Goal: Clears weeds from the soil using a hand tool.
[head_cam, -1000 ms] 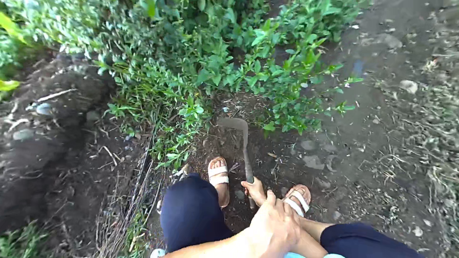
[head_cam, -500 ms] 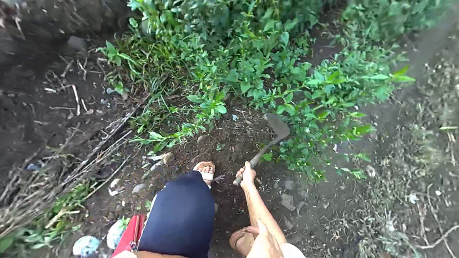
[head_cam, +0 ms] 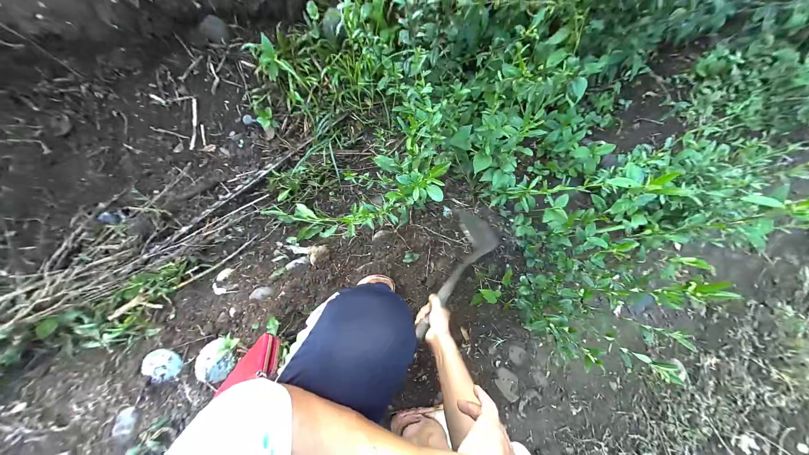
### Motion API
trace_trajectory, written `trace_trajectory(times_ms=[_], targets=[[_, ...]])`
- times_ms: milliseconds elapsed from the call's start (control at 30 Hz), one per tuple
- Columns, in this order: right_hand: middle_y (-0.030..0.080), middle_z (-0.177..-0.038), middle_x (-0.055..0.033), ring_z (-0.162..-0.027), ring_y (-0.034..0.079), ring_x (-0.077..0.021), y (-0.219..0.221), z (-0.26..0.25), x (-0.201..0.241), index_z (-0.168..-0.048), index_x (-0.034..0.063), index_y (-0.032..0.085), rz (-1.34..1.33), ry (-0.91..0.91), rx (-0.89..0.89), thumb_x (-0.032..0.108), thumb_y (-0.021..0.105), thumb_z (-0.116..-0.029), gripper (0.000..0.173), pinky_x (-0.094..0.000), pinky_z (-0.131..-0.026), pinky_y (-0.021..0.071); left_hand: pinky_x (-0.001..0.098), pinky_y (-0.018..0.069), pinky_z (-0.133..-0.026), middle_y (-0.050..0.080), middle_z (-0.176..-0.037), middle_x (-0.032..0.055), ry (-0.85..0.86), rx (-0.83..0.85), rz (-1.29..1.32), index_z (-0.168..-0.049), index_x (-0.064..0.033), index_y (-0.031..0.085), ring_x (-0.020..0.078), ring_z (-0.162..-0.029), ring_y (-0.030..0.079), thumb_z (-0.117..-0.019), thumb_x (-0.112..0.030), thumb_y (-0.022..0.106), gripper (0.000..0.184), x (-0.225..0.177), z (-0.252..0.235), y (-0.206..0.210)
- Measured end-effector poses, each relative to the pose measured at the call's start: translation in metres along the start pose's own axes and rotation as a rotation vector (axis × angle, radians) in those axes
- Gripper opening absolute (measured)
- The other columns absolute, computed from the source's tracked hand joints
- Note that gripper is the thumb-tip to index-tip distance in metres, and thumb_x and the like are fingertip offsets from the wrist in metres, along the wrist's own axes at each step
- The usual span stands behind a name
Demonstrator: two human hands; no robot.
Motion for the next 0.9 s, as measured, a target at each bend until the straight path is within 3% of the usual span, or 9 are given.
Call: trace_trajectory(times_ms=[100, 200, 267, 333, 467, 533, 667, 767, 900], targets=[[0.048, -0.061, -0.0018, -0.044, 0.049, -0.0112, -0.012, 0.044, -0.054, -0.097, 0.0002, 0.053, 0.318, 0.113, 0.087, 0.027, 0.047, -0.1116, 0.031, -0.0281, -0.044, 0.0488, 0.0620, 0.0331, -0.115, 0.064, -0.122, 0.0268, 0.011, -0.021, -0.037, -0.126, 0.0105, 0.055, 0.0396, -0.116, 0.063, -0.1035, 0.003, 0.034, 0.032, 0.001, -0.004, 0.001], [0.047, -0.061, -0.0015, -0.044, 0.047, -0.0110, -0.024, 0.069, -0.058, -0.104, -0.0005, 0.055, 0.440, 0.174, 0.087, 0.024, 0.053, -0.1096, 0.026, -0.0276, -0.042, 0.0465, 0.0536, 0.0383, -0.113, 0.068, -0.112, 0.0219, 0.016, -0.019, -0.166, -0.122, 0.0092, 0.058, 0.0332, -0.109, 0.066, -0.1030, 0.000, 0.038, 0.029, -0.007, 0.001, 0.004], [0.048, -0.058, -0.0012, -0.042, 0.047, -0.0101, -0.019, 0.072, -0.033, -0.102, -0.0022, 0.055, 0.392, 0.079, 0.062, 0.023, 0.053, -0.1093, 0.027, -0.0268, -0.041, 0.0468, 0.0506, 0.0446, -0.108, 0.070, -0.112, 0.0193, 0.019, -0.037, -0.174, -0.124, 0.0068, 0.059, 0.0316, -0.110, 0.068, -0.1023, -0.003, 0.045, 0.028, -0.011, 0.009, 0.004], [0.048, -0.055, -0.0002, -0.039, 0.048, -0.0086, -0.007, 0.067, -0.002, -0.097, -0.0020, 0.054, 0.253, -0.061, 0.014, 0.023, 0.052, -0.1098, 0.028, -0.0256, -0.041, 0.0487, 0.0576, 0.0378, -0.113, 0.065, -0.124, 0.0230, 0.038, -0.006, -0.121, -0.129, 0.0090, 0.055, 0.0363, -0.120, 0.062, -0.1034, -0.001, 0.040, 0.032, -0.013, 0.013, 0.012], [0.047, -0.057, -0.0004, -0.040, 0.050, -0.0104, 0.022, 0.043, 0.039, -0.095, 0.0027, 0.048, -0.011, -0.159, -0.074, 0.027, 0.047, -0.1116, 0.029, -0.0280, -0.042, 0.0522, 0.0634, 0.0338, -0.111, 0.063, -0.124, 0.0278, 0.030, -0.041, -0.083, -0.125, 0.0124, 0.055, 0.0408, -0.117, 0.061, -0.1045, -0.002, 0.036, 0.032, -0.012, 0.015, 0.024], [0.048, -0.056, -0.0011, -0.041, 0.051, -0.0106, 0.033, 0.042, 0.024, -0.093, 0.0016, 0.049, 0.050, -0.125, -0.070, 0.026, 0.046, -0.1113, 0.031, -0.0283, -0.043, 0.0528, 0.0598, 0.0321, -0.115, 0.062, -0.130, 0.0258, 0.006, -0.006, -0.132, -0.132, 0.0118, 0.052, 0.0381, -0.123, 0.061, -0.1052, -0.001, 0.033, 0.035, -0.012, 0.013, 0.027], [0.048, -0.061, -0.0020, -0.045, 0.050, -0.0112, 0.033, 0.068, -0.029, -0.098, 0.0000, 0.052, 0.241, 0.097, 0.009, 0.027, 0.047, -0.1116, 0.031, -0.0284, -0.045, 0.0504, 0.0609, 0.0348, -0.111, 0.061, -0.126, 0.0286, 0.031, -0.011, -0.089, -0.127, 0.0129, 0.054, 0.0401, -0.117, 0.061, -0.1049, 0.000, 0.034, 0.032, -0.013, 0.023, 0.027], [0.048, -0.058, -0.0007, -0.042, 0.049, -0.0099, 0.018, 0.059, -0.016, -0.091, 0.0018, 0.052, 0.200, 0.075, -0.027, 0.026, 0.053, -0.1091, 0.030, -0.0268, -0.042, 0.0486, 0.0660, 0.0325, -0.112, 0.054, -0.139, 0.0330, 0.024, -0.039, -0.052, -0.135, 0.0149, 0.049, 0.0469, -0.130, 0.053, -0.1054, -0.003, 0.035, 0.038, -0.011, 0.029, 0.027], [0.047, -0.056, -0.0003, -0.040, 0.049, -0.0098, -0.002, 0.048, 0.044, -0.093, 0.0023, 0.052, -0.009, -0.111, -0.115, 0.026, 0.050, -0.1102, 0.030, -0.0269, -0.040, 0.0497, 0.0653, 0.0381, -0.106, 0.062, -0.119, 0.0309, 0.049, -0.093, -0.007, -0.121, 0.0147, 0.056, 0.0449, -0.114, 0.061, -0.1035, 0.001, 0.038, 0.029, -0.001, 0.040, 0.016]])
Point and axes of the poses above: each hand's wrist, its own z-axis away from the middle knuckle, its own y-axis out of the palm, x = y × z, the point moved 6 cm from there along -z, towards the middle knuckle
